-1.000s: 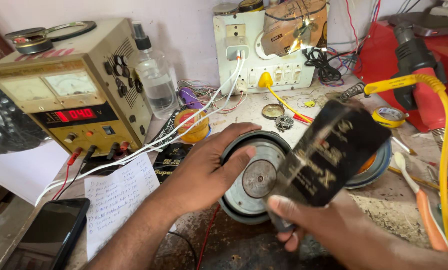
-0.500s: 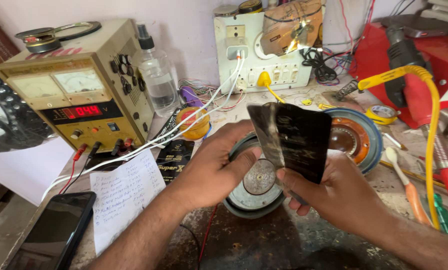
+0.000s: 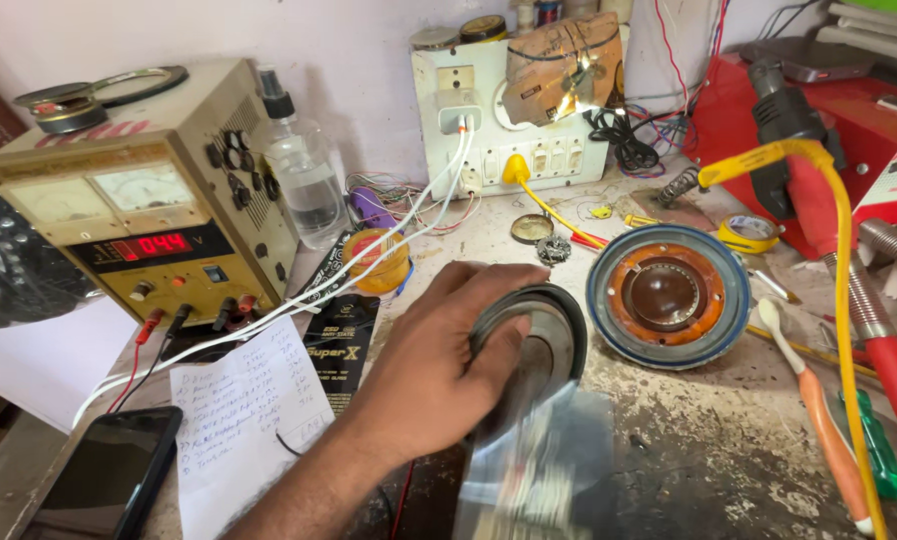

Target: The person holds a round speaker driver on a cluttered workbench and repeatedly rubs its metal back plate with a black foam pad, rotating the speaker to work over the surface. They continue the rubbing motion throughout the clip, occasionally repositioning the speaker and the pad.

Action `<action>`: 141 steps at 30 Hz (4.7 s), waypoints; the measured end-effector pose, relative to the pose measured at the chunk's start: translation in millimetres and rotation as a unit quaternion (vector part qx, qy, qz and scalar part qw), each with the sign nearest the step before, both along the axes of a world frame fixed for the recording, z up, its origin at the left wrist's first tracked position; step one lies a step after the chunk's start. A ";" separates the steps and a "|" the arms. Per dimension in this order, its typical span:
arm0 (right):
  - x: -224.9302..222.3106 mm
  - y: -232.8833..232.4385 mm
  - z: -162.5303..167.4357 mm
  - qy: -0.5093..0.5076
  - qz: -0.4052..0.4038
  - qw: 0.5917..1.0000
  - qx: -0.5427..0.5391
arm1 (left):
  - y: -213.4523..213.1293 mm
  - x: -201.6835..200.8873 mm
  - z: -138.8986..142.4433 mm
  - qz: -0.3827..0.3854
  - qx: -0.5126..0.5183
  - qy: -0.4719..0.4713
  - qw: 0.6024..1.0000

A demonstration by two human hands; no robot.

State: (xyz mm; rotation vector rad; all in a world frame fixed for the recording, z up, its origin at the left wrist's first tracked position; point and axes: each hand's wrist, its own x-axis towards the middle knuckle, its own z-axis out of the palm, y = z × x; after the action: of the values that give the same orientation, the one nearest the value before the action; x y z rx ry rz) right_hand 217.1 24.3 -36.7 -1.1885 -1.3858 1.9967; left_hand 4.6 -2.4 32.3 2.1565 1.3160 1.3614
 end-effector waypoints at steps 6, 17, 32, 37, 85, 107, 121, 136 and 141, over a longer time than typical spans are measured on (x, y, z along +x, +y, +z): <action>8.6 5.5 10.6 -0.047 0.047 0.990 0.125 | 20.0 -20.5 -5.9 -0.118 0.002 -0.016 0.993; 32.5 58.2 72.4 -0.158 -0.121 0.795 0.573 | 34.0 -40.0 -17.1 -0.142 -0.111 -0.075 0.981; 5.8 17.9 67.3 -0.107 0.093 0.425 0.894 | 21.9 -25.4 -12.8 -0.095 -0.010 -0.007 0.995; 0.4 11.6 75.3 -0.143 0.104 0.369 0.913 | 21.8 -25.3 -8.8 -0.090 -0.020 -0.008 0.996; 19.0 22.3 79.7 -0.130 0.084 0.409 0.899 | 27.4 -29.6 -14.9 -0.086 -0.019 -0.008 0.996; -1.3 14.7 80.5 -0.162 0.111 0.346 0.918 | 12.5 -19.7 0.7 -0.075 -0.056 0.016 0.996; 11.0 15.9 75.2 -0.625 0.205 0.708 0.258 | 23.2 -26.6 -11.0 -0.036 -0.026 0.019 0.999; 21.5 29.0 72.8 -0.155 0.099 0.478 0.859 | 30.1 -33.9 -16.6 -0.090 -0.031 -0.009 0.995; 18.6 27.8 72.6 -0.178 0.064 0.492 0.850 | 24.8 -31.5 -12.2 -0.103 -0.033 -0.009 0.994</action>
State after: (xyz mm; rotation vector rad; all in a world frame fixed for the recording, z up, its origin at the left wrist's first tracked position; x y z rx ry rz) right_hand 235.7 52.0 35.9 -0.3221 -2.4119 -0.3472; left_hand -26.9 22.4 20.1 2.1629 1.0812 1.2360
